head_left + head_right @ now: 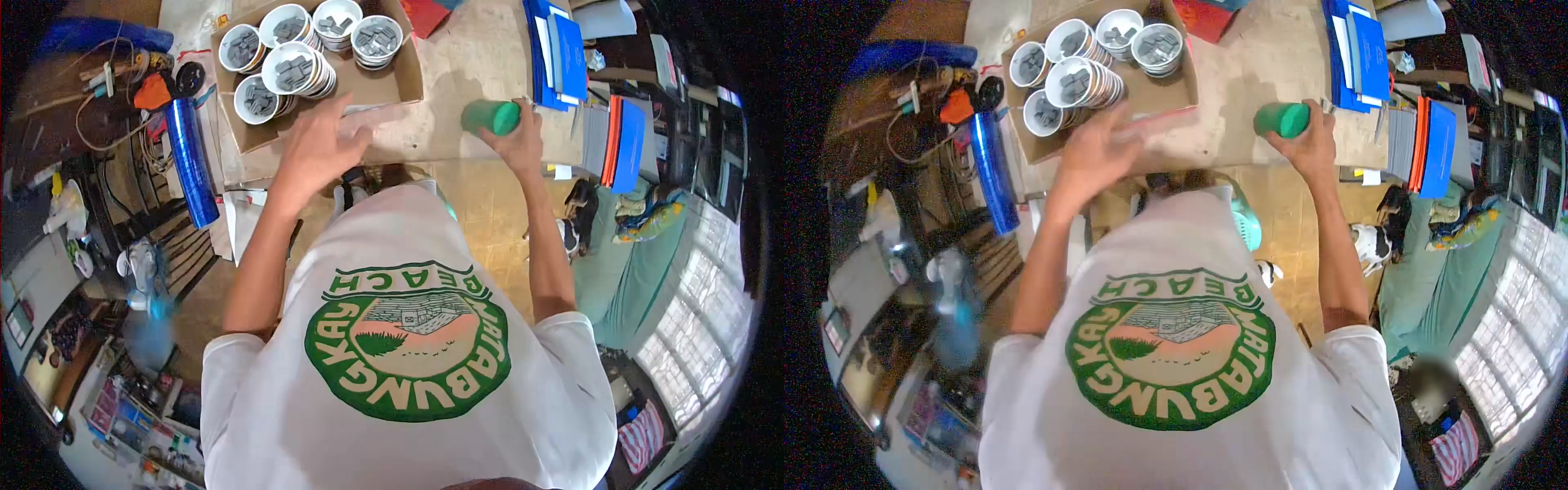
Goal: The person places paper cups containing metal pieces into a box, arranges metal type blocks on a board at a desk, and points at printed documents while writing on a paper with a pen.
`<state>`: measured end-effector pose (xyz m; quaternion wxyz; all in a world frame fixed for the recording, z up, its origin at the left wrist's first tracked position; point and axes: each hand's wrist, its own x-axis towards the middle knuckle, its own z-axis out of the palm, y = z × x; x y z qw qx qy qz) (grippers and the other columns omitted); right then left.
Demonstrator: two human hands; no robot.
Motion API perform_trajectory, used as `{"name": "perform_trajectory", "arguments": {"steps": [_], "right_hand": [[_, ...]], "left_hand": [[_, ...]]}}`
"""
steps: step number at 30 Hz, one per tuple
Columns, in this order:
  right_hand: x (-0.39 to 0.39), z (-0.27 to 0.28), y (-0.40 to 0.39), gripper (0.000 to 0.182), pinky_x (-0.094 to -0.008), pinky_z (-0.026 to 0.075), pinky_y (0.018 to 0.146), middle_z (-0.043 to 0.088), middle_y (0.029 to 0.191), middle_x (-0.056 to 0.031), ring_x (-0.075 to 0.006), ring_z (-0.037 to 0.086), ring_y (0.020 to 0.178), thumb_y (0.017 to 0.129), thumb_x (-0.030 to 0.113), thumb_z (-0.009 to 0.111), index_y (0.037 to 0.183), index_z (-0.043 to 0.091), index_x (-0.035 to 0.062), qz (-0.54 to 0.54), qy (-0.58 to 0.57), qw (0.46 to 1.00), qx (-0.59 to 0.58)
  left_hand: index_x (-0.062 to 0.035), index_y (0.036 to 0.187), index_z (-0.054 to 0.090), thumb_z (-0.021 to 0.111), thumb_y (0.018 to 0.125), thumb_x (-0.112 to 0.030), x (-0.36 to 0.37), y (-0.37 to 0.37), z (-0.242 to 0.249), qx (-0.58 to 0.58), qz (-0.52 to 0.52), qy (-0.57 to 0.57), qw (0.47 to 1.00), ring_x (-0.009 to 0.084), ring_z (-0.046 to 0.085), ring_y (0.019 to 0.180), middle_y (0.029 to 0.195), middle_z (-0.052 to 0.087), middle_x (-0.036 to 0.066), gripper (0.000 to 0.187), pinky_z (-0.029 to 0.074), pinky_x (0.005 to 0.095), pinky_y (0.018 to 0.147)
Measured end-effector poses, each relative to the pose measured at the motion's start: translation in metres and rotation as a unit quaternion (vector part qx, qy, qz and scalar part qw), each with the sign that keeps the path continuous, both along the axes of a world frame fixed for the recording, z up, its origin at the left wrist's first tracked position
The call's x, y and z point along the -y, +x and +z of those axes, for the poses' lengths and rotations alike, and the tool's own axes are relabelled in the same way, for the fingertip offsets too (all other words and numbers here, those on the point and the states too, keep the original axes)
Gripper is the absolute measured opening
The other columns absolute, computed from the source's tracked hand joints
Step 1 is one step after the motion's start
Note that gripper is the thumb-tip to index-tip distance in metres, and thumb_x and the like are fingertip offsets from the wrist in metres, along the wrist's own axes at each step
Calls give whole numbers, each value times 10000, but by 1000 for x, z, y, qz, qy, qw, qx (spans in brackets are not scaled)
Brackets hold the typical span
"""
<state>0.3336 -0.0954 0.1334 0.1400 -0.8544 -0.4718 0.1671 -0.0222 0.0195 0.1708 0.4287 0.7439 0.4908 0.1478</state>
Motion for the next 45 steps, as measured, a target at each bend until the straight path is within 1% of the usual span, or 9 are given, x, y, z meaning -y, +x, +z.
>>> {"name": "perform_trajectory", "arguments": {"steps": [6, 11, 16, 21, 32, 36, 39, 41, 45], "right_hand": [[-31, 106, -36, 897, -435, 560, 937, 612, 1299, -219, -356, 650, 1096, 651, 349, 935, 1403, 543, 60, 103, 122, 986, -48], [-85, 159, -100, 847, -410, 555, 943, 665, 1215, -183, -312, 660, 1066, 656, 322, 934, 1351, 574, -2, 119, 159, 957, -211], [-131, 92, -135, 882, -403, 558, 945, 664, 1246, -188, -333, 687, 1052, 671, 352, 950, 1413, 561, 73, 305, 186, 933, -46], [-154, 55, -164, 921, -423, 563, 944, 676, 1223, -222, -386, 696, 1044, 670, 444, 935, 1427, 552, 84, 286, -52, 957, 24], [-180, 7, -176, 904, -464, 577, 888, 666, 1308, -240, -415, 708, 1029, 720, 514, 844, 1452, 529, 88, 287, -203, 929, 116], [-166, -46, -149, 863, -457, 577, 890, 647, 1358, -246, -410, 707, 1042, 828, 493, 786, 1531, 456, 117, 278, -128, 952, 22], [-131, 8, -141, 619, -426, 580, 874, 680, 1320, -222, -385, 709, 1019, 946, 361, 715, 1475, 548, 86, 316, -54, 947, -29], [-102, 35, -127, 454, -373, 564, 911, 735, 1214, -162, -336, 707, 999, 980, 266, 714, 1357, 660, 18, 355, 142, 916, -120], [-24, 42, -103, 286, -289, 555, 844, 757, 1126, -123, -206, 695, 910, 968, 151, 715, 1197, 744, -18, 168, 162, 949, -213]], "left_hand": [[-43, 1157, 718, 705, 850, -222, 21, -5, -42, -18, 17, 281, 959, 342, 632, 900, 1051, 724, 128, 356, 480, 438, 968], [-50, 1161, 716, 696, 850, -170, 25, -3, -50, 27, 52, 270, 961, 300, 627, 948, 1031, 716, 105, 333, 443, 429, 1008], [-48, 1120, 707, 710, 833, -154, 22, 4, -62, 60, 74, 351, 931, 298, 619, 912, 1001, 701, 97, 306, 450, 430, 976], [-49, 1059, 689, 716, 809, -131, 23, 12, -76, 63, 87, 370, 923, 297, 611, 895, 952, 680, 94, 264, 450, 430, 959], [-60, 1015, 669, 707, 781, -115, 21, 14, -68, 71, 92, 343, 932, 300, 601, 880, 925, 664, 99, 244, 452, 441, 978], [-65, 1031, 680, 706, 798, -109, 20, 12, -65, 51, 91, 355, 929, 291, 611, 880, 918, 665, 90, 238, 449, 439, 977], [-66, 1056, 685, 701, 811, -102, 21, 8, -72, 28, 88, 360, 928, 285, 617, 884, 937, 675, 87, 247, 447, 436, 975], [-68, 1081, 691, 696, 825, -95, 18, 15, -73, 23, 74, 361, 929, 280, 623, 887, 956, 686, 84, 258, 444, 433, 973], [-79, 1139, 714, 671, 887, -69, 1, 14, -64, -1, 14, 360, 933, 267, 642, 907, 1044, 736, 72, 256, 444, 417, 974]]}}
